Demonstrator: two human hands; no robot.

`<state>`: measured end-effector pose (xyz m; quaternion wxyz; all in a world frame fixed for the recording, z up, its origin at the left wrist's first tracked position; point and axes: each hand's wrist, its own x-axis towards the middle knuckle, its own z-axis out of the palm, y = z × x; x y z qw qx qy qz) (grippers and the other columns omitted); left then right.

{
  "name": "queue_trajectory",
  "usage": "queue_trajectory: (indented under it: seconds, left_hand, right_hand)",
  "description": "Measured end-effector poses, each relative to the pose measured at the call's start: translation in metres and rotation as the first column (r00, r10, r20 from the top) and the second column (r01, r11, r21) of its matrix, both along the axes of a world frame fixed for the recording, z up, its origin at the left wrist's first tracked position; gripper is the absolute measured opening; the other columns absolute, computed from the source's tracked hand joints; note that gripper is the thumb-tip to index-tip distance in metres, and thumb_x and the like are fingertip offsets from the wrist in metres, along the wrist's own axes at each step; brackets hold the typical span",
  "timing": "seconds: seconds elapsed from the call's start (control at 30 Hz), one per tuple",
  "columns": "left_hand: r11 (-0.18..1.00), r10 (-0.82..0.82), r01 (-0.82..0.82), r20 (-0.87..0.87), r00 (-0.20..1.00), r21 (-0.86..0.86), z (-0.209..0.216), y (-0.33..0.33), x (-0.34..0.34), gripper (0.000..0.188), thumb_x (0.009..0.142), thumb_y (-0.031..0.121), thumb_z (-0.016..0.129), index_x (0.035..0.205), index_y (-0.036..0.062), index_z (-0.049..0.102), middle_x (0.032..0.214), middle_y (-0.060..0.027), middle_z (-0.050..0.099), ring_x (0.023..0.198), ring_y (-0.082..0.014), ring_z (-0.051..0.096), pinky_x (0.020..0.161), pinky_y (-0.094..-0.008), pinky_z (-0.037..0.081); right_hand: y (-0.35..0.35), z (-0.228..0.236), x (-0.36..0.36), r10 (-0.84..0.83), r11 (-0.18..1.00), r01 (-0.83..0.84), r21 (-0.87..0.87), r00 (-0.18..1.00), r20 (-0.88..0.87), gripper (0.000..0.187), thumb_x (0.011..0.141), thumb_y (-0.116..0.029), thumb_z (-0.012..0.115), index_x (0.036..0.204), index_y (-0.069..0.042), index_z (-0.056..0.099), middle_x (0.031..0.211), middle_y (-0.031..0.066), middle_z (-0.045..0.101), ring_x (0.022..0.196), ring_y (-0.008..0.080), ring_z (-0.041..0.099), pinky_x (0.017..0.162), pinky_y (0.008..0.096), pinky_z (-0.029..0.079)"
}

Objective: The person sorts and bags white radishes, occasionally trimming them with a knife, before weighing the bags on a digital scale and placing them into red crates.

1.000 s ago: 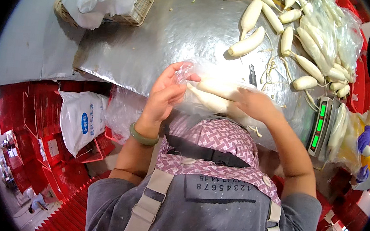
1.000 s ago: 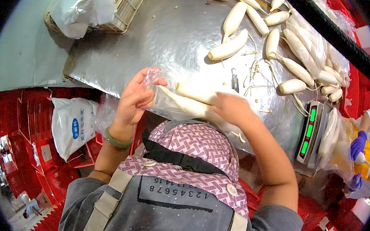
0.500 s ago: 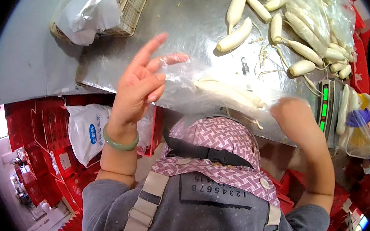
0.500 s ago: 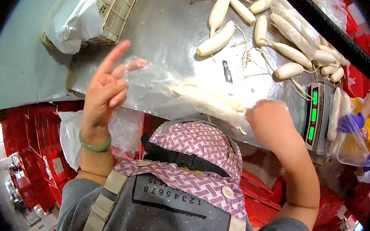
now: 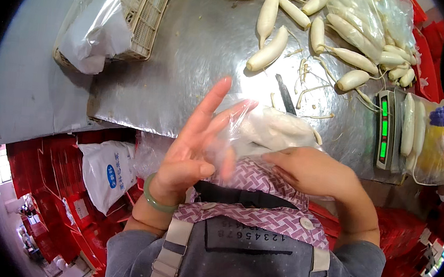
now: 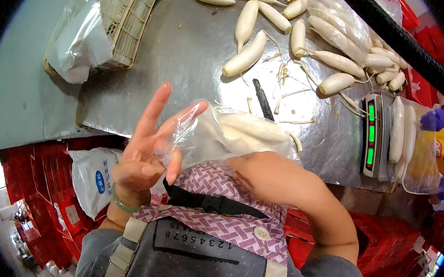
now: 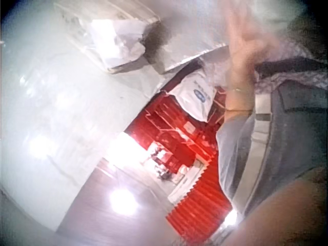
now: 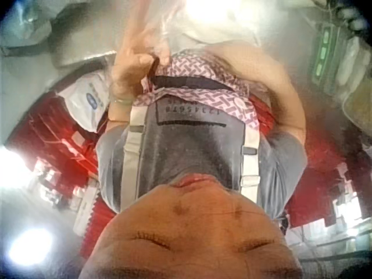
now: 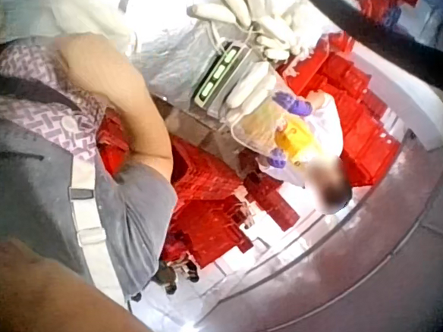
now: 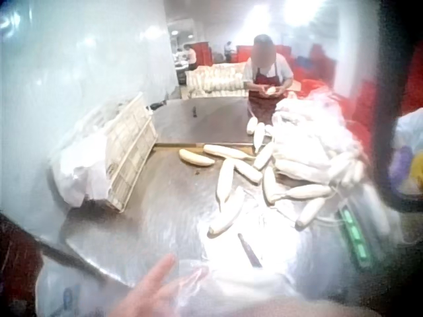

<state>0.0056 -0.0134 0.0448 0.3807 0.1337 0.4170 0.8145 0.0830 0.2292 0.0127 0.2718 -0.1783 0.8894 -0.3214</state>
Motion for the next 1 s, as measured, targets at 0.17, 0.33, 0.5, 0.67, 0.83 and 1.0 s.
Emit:
queue_trajectory:
  seconds: [0.17,0.33,0.5,0.67,0.83,1.0]
  left_hand:
    - [0.991,0.109,-0.110,-0.027,0.994,-0.079,-0.013,-0.023,-0.017,0.096,0.070,0.008,0.062,0.151,0.0052,0.011,0.146,-0.0329,0.029,0.063,-0.0117,0.059,0.060,-0.0186,0.047]
    - [0.917,0.009,-0.093,-0.214,0.977,-0.388,-0.025,-0.023,-0.010,0.075,0.075,0.002,0.057,0.145,0.0027,0.031,0.140,-0.0255,0.042,0.062,-0.0105,0.058,0.058,-0.0188,0.047]
    - [0.467,-0.549,-0.265,-0.512,0.661,-0.844,-0.023,-0.020,-0.025,0.048,0.076,0.003,0.061,0.123,0.0011,0.057,0.095,-0.0100,0.069,0.066,-0.0129,0.061,0.057,-0.0236,0.047]
    - [0.646,-0.481,0.172,-0.223,0.848,-0.743,-0.027,-0.041,-0.026,0.015,0.083,0.009,0.064,0.091,-0.0027,0.068,0.066,-0.0073,0.065,0.059,-0.0124,0.062,0.053,-0.0220,0.045]
    - [0.837,-0.324,0.226,-0.117,0.939,-0.499,-0.044,-0.026,-0.018,0.024,0.090,0.015,0.059,0.084,-0.0052,0.070,0.070,-0.0101,0.066,0.061,-0.0129,0.062,0.053,-0.0231,0.045]
    - [0.911,-0.054,-0.052,-0.244,0.968,-0.409,-0.061,-0.019,-0.020,0.035,0.093,0.026,0.056,0.091,-0.0060,0.070,0.076,-0.0116,0.065,0.068,-0.0161,0.061,0.062,-0.0268,0.047]
  right_hand:
    - [0.030,-0.038,0.029,-0.227,0.904,0.221,0.365,0.974,-0.026,0.037,0.084,-0.021,0.063,0.113,0.000,0.055,0.098,0.0209,0.064,0.094,0.0392,0.061,0.081,0.0459,0.048]
    - [0.046,0.017,0.038,-0.110,0.974,0.081,0.212,0.985,0.133,0.051,0.083,-0.027,0.066,0.125,0.000,0.052,0.111,0.0203,0.062,0.098,0.0394,0.060,0.086,0.0441,0.047]
    - [0.082,-0.013,0.022,-0.225,0.591,0.516,-0.620,0.844,0.488,0.029,0.091,-0.022,0.059,0.114,-0.004,0.060,0.102,0.0091,0.066,0.091,0.0207,0.064,0.079,0.0337,0.049]
    - [0.119,-0.121,0.030,-0.843,0.416,0.838,-0.353,0.501,0.196,0.016,0.088,-0.014,0.061,0.099,-0.002,0.063,0.086,0.0027,0.065,0.080,0.0097,0.058,0.073,0.0256,0.048]
    - [0.115,-0.164,0.038,-0.863,0.495,0.862,-0.110,0.503,0.054,0.022,0.085,-0.017,0.063,0.099,-0.001,0.063,0.086,0.0106,0.068,0.079,0.0190,0.065,0.073,0.0306,0.051]
    - [0.117,-0.173,0.023,-0.824,0.563,0.824,-0.065,0.566,0.039,0.023,0.084,-0.019,0.062,0.100,-0.003,0.064,0.088,0.0143,0.069,0.082,0.0284,0.067,0.074,0.0366,0.052]
